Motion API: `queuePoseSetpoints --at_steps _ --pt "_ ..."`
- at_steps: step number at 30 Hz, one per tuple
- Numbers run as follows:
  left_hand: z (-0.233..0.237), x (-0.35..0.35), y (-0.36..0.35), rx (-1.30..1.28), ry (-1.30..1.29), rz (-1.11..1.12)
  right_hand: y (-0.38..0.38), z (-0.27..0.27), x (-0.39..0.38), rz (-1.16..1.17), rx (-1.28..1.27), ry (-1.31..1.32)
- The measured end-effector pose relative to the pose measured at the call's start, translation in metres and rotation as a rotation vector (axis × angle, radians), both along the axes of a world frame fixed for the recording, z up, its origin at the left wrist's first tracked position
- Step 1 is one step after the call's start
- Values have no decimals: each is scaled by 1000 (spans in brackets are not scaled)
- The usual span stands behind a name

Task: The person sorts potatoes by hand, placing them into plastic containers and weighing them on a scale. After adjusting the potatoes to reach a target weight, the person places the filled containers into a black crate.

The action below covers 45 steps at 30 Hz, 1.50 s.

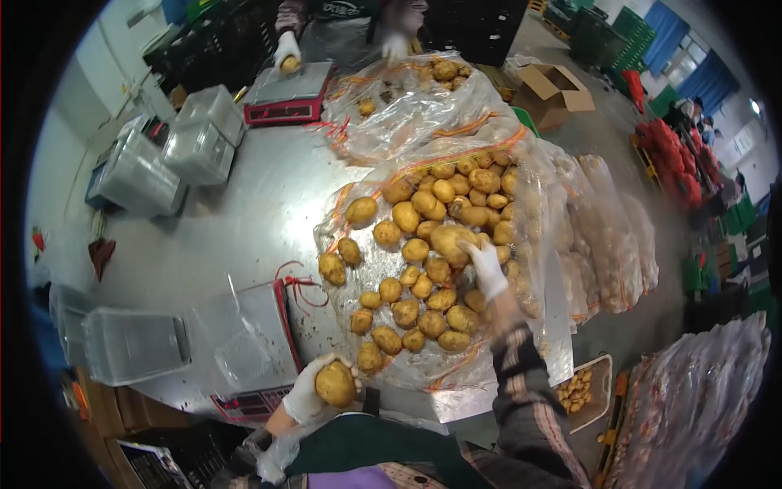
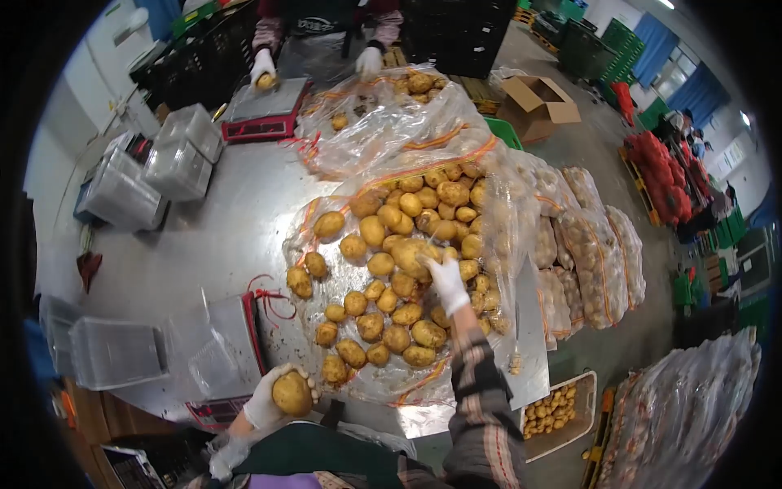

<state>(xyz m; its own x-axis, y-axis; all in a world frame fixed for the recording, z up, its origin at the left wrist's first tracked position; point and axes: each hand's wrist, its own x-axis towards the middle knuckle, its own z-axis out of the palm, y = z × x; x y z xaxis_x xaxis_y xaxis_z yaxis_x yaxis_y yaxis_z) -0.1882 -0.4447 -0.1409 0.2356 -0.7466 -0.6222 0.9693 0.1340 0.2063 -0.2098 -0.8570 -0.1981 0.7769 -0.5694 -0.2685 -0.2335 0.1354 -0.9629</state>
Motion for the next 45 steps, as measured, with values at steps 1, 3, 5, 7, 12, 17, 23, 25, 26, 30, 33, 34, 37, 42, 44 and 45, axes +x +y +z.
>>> queuePoseSetpoints --at_steps 1,3,5,7,12,17,23,25,26,30,33,34,37,42,44,45 --pt "-2 2 -3 11 -53 -14 26 14 -18 1 293 -177" --pt "-10 4 -6 19 -211 -50 75 26 -43 44 683 -405" --pt "4 4 -15 40 -408 -96 114 19 -60 91 899 -463" --pt "18 2 -19 -1 -472 -100 154 31 -62 195 856 -501" --pt "29 -14 -8 45 -568 -107 232 70 -68 470 285 -343" --pt "31 -28 19 98 -813 -29 247 75 -72 704 57 -259" --pt "34 -47 45 556 -1515 -152 261 81 -66 852 101 -227" --pt "41 -51 53 710 -1638 -177 272 85 -62 856 39 -172" --pt "46 -53 56 750 -1624 -186 280 88 -60 843 35 -129" --pt "53 -56 69 909 -1599 -247 299 82 -56 862 -168 -104" --pt "39 -55 82 878 -1677 -109 306 85 -56 910 -222 -173" --pt "31 -53 87 843 -1716 -28 307 85 -54 879 -82 -171" --pt "13 -43 99 312 -1130 319 309 73 -52 740 200 -165" --pt "26 -46 129 -59 -335 224 322 86 -49 714 143 -107" --pt "15 -45 142 -227 -37 187 323 89 -47 739 117 -115" --pt "11 -46 145 -259 -8 193 323 90 -46 759 99 -118"
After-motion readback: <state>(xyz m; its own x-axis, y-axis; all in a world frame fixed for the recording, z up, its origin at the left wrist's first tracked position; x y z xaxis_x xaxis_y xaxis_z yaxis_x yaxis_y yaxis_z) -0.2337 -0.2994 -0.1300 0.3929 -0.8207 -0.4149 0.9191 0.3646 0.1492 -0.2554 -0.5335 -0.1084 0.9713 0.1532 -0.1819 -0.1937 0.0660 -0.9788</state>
